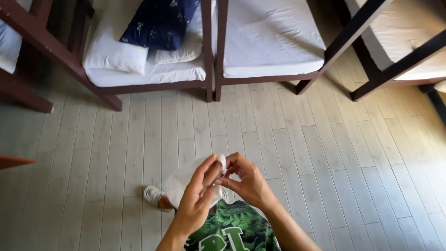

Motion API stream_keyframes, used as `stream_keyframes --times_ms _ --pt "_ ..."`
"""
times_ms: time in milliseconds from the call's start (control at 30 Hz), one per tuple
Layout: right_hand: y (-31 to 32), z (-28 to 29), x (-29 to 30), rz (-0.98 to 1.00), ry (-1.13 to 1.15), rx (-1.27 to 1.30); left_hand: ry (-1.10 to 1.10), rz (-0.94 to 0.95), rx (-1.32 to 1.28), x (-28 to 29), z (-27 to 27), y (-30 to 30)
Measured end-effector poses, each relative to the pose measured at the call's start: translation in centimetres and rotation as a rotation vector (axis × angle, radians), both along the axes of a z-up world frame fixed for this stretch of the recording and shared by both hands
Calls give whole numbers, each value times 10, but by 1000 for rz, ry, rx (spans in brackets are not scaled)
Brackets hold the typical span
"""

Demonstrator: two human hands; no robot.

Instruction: The person folds a white pillowcase and places it in a wooden cabinet. They then pick up a blue pillow with a star pattern and place it on a bed.

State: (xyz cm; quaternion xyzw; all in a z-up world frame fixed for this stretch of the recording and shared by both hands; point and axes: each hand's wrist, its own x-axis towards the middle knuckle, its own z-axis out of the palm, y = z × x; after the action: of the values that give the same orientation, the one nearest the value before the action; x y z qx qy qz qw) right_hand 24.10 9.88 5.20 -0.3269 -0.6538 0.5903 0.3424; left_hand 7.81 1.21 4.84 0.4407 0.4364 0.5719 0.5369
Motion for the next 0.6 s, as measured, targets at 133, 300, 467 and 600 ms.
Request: stream_keyframes --times_ms 133,300,467,600 --pt "-1 5 -2 -15 -80 44 90 -40 -5 3 1 -6" --pt "9 -13 8 -55 -252 10 332 106 46 -1 -40 13" --pt "27 -28 40 -218 339 -172 1081 460 -165 -41 -87 28" --pt "47 -8 56 -318 531 -199 1262 638 -233 -75 -111 16"
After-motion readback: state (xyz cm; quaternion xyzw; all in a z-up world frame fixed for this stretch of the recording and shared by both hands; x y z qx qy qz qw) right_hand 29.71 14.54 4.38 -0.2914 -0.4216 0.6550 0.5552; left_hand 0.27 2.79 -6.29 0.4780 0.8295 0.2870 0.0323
